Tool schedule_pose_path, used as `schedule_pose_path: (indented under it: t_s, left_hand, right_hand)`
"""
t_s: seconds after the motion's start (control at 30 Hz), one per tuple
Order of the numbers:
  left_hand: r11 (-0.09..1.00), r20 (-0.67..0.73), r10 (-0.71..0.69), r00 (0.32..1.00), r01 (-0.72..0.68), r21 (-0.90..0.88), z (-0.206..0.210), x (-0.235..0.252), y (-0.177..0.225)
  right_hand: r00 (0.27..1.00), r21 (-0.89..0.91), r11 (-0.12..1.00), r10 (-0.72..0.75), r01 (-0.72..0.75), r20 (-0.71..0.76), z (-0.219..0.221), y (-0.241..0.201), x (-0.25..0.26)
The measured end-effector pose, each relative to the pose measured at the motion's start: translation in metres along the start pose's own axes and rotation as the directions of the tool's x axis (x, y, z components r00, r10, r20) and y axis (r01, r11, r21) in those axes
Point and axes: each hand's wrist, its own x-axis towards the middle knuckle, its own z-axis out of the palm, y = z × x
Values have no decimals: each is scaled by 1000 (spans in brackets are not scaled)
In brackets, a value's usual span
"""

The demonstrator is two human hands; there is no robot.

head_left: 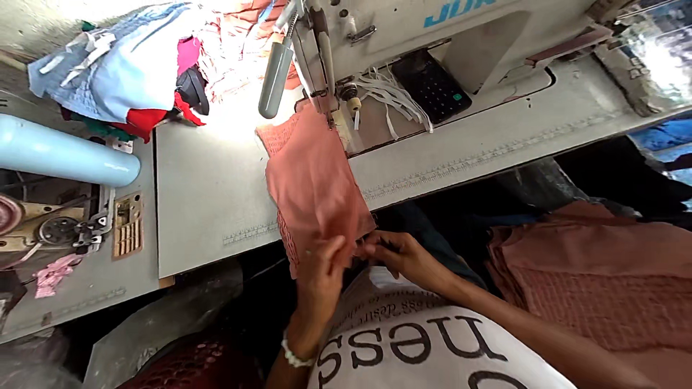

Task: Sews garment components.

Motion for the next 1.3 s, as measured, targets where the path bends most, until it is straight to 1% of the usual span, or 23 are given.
schedule_pose_path:
  t_s: [0.03,0.07,0.13,0.17,0.23,0.3,0.33,0.4,0.43,0.47,0.53,0.57,0.63,0.7,0.8,0.87,0.93,1.07,1.17,1.3]
  left_hand:
    - [994,-64,-92,994,87,-70,-14,9,3]
    - [982,-122,-152,981,135,-135,-26,17,3]
    - [966,-248,-183,951,127,-225,-38,30,2]
    - [960,-280,-184,942,112,-255,-38,32,1]
    - [946,-298,-204,933,109,-306,-30,32,0]
    - [944,-331,-208,921,100,-313,-20,30,-1]
    - [954,-358,-183,915,78,-288,-17,28,-1]
    - [991,-373,-59,926,8,-137,-15,22,-2]
    - [998,-338,27,941,-44,-42,-15,17,-5]
    - [993,-262,114,958,-106,44,-15,12,-6]
    - [968,-97,216,972,-201,150,-11,2,-11]
    - [961,-27,224,974,-217,169,-8,-3,-13]
    - [965,51,201,978,-207,164,-7,-11,-16]
    - [965,32,198,980,-201,166,-10,-15,-18]
    - [950,-43,232,972,-217,224,-17,-13,-20]
    - [940,-43,243,969,-224,256,-21,-14,-21]
    - [930,-15,252,968,-237,282,-24,-17,-24]
    - [926,71,260,963,-269,264,-21,-22,-28]
    - [927,108,257,960,-277,253,-20,-23,-29]
    - [921,143,266,953,-295,256,-19,-23,-30]
  right_hand:
    - [997,19,997,74,-74,-15,-1,3,4]
    - [990,38,990,139,-138,-24,-3,10,10]
    - [982,77,979,189,-188,-1,1,19,23]
    - [980,112,973,198,-200,29,6,20,28]
    - [969,229,942,228,-244,94,18,15,37]
    - [957,363,887,249,-287,149,27,9,43]
    - [954,415,860,248,-298,171,29,5,44]
    - [958,483,829,222,-283,179,34,-1,44]
    - [962,509,817,215,-270,165,35,-5,44]
    - [967,529,809,209,-256,148,37,-8,43]
    - [975,565,794,193,-223,113,41,-12,43]
    - [979,583,787,185,-202,90,42,-14,44]
    - [984,602,781,167,-166,55,44,-18,46]
    - [988,606,785,155,-128,8,43,-17,48]
    - [991,511,856,121,-72,-64,39,-21,46]
    - [987,408,912,100,-42,-124,34,-26,40]
    - [979,343,937,123,-59,-165,26,-27,33]
    - [967,306,936,222,-176,-122,13,-23,19]
    - [960,364,907,262,-212,-95,8,-22,14]
    - [934,463,820,352,-336,54,3,-14,17]
